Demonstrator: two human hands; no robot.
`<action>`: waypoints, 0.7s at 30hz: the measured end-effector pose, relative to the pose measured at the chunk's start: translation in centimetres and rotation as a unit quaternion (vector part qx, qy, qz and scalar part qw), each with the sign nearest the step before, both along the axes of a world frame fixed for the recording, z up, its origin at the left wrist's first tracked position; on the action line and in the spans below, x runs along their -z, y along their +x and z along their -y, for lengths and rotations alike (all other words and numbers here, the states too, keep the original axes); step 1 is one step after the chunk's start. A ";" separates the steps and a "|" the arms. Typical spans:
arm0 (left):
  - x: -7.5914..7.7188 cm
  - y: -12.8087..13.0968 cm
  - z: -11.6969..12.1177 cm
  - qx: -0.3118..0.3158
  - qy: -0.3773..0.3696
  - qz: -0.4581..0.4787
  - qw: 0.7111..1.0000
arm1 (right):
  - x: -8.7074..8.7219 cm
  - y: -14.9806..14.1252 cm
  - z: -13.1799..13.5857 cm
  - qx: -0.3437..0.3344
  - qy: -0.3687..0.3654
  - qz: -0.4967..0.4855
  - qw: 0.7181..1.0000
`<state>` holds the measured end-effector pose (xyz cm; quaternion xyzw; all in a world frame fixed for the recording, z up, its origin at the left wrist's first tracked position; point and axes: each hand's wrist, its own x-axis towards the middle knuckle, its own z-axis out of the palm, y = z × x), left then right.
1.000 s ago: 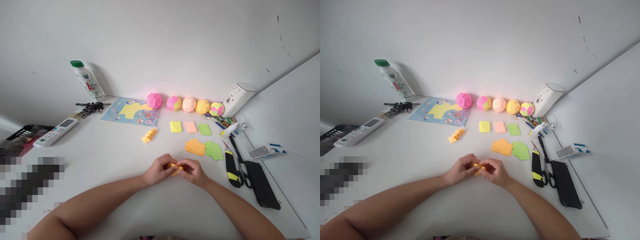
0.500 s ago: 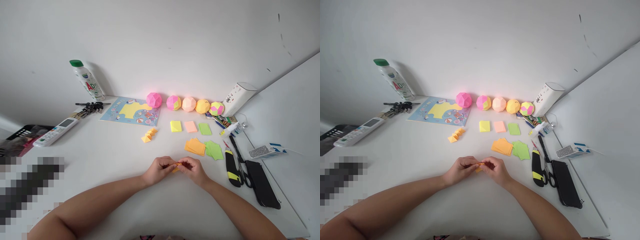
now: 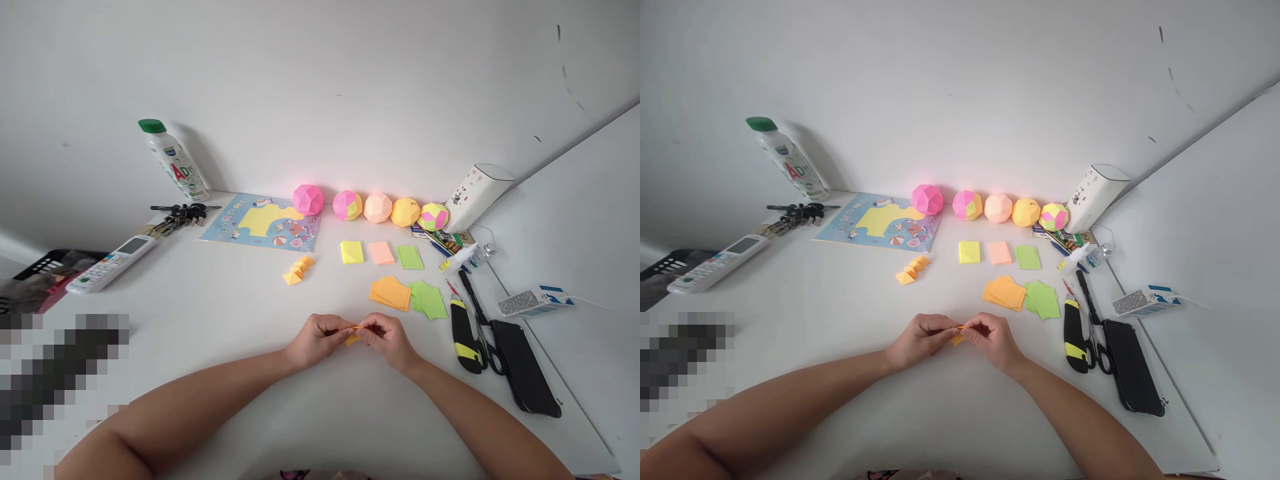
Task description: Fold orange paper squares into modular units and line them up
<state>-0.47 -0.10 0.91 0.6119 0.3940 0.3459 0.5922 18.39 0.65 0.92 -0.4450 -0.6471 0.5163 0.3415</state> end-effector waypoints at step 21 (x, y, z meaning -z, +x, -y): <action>0.2 -0.1 -0.1 0.001 -0.042 -0.012 0.999 | 0.0 0.1 -0.2 -0.022 -0.030 -0.020 0.999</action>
